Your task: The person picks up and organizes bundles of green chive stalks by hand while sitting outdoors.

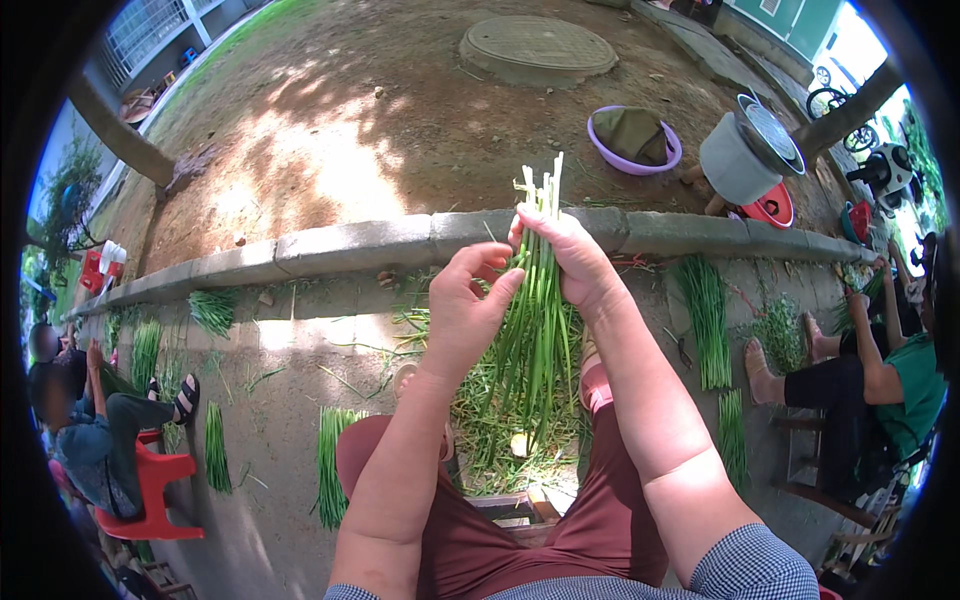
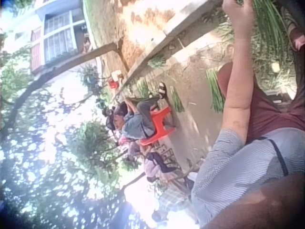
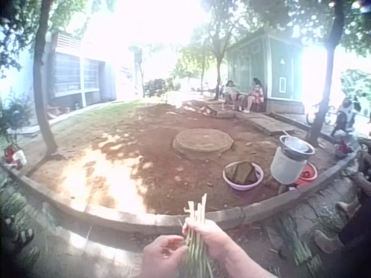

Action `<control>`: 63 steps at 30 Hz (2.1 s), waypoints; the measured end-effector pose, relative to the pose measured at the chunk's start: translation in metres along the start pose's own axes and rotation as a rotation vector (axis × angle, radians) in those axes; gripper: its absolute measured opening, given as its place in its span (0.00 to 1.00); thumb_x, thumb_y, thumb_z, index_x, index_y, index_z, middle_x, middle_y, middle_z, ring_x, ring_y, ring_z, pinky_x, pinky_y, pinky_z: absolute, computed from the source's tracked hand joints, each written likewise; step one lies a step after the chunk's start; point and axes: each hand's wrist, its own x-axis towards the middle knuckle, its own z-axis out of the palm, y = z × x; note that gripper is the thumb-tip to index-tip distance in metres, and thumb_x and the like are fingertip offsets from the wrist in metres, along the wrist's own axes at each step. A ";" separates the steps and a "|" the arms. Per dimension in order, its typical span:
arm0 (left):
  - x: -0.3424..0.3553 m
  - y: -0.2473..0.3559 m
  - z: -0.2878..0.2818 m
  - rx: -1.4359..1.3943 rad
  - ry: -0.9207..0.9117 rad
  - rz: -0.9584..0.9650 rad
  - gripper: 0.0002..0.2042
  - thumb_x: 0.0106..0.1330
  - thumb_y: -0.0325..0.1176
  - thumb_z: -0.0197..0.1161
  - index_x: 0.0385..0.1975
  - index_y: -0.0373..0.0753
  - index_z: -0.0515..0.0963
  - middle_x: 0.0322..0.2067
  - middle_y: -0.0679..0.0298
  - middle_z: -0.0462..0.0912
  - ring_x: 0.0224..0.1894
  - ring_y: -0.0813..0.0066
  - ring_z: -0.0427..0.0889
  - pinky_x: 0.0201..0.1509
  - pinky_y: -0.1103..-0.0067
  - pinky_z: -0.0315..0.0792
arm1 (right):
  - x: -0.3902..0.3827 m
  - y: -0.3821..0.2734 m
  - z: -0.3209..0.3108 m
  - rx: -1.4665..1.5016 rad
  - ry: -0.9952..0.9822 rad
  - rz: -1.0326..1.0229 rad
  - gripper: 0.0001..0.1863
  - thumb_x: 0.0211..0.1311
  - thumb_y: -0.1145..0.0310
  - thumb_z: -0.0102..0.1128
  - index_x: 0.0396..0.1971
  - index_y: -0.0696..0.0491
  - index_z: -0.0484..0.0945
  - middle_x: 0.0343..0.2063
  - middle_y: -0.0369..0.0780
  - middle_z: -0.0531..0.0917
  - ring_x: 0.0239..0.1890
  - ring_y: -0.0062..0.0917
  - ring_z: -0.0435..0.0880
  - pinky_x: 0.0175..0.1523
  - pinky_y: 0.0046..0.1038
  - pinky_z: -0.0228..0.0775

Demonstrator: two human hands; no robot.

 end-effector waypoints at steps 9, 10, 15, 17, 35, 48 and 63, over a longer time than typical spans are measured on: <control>0.005 0.000 -0.017 -0.337 0.034 -0.189 0.03 0.64 0.27 0.57 0.28 0.36 0.73 0.22 0.71 0.76 0.26 0.88 0.71 0.31 0.89 0.65 | 0.000 0.003 0.004 -0.063 0.041 0.040 0.11 0.61 0.59 0.58 0.27 0.52 0.76 0.23 0.33 0.78 0.25 0.14 0.75 0.31 0.18 0.68; 0.006 0.001 -0.020 -0.421 0.055 -0.207 0.03 0.64 0.27 0.57 0.28 0.37 0.74 0.23 0.71 0.76 0.26 0.88 0.71 0.31 0.89 0.65 | 0.001 0.003 0.003 -0.047 0.048 0.039 0.12 0.60 0.59 0.58 0.27 0.52 0.76 0.23 0.33 0.78 0.24 0.14 0.75 0.31 0.18 0.68; 0.013 -0.005 -0.038 -0.399 0.204 -0.241 0.05 0.64 0.30 0.58 0.28 0.38 0.75 0.22 0.71 0.77 0.24 0.87 0.71 0.30 0.89 0.64 | 0.002 -0.001 -0.003 0.043 0.021 0.040 0.12 0.62 0.59 0.57 0.27 0.52 0.76 0.23 0.33 0.79 0.24 0.14 0.76 0.30 0.17 0.69; 0.017 -0.007 -0.045 -0.279 0.265 -0.219 0.06 0.64 0.30 0.58 0.26 0.38 0.75 0.20 0.71 0.76 0.21 0.88 0.69 0.27 0.89 0.62 | 0.002 -0.003 -0.007 0.082 0.014 0.051 0.12 0.62 0.58 0.57 0.28 0.52 0.76 0.23 0.34 0.80 0.24 0.14 0.77 0.29 0.17 0.70; 0.002 0.007 -0.021 0.336 -0.022 0.252 0.08 0.55 0.30 0.67 0.30 0.33 0.79 0.24 0.63 0.77 0.25 0.76 0.75 0.31 0.82 0.69 | 0.010 -0.004 -0.023 0.228 0.135 0.004 0.12 0.60 0.58 0.59 0.28 0.52 0.76 0.21 0.36 0.80 0.19 0.17 0.77 0.24 0.21 0.72; -0.006 0.008 -0.002 0.371 -0.190 0.292 0.13 0.49 0.24 0.67 0.36 0.38 0.78 0.25 0.65 0.76 0.31 0.70 0.74 0.38 0.76 0.69 | 0.011 0.003 -0.016 0.161 0.169 0.004 0.14 0.59 0.56 0.61 0.28 0.52 0.76 0.22 0.36 0.79 0.21 0.18 0.76 0.28 0.21 0.69; -0.007 -0.003 -0.003 0.412 -0.066 0.178 0.03 0.58 0.25 0.58 0.30 0.34 0.75 0.22 0.60 0.76 0.23 0.70 0.76 0.30 0.77 0.70 | 0.008 0.001 -0.010 0.072 0.167 -0.018 0.11 0.60 0.61 0.59 0.28 0.54 0.75 0.22 0.34 0.78 0.24 0.17 0.78 0.29 0.20 0.72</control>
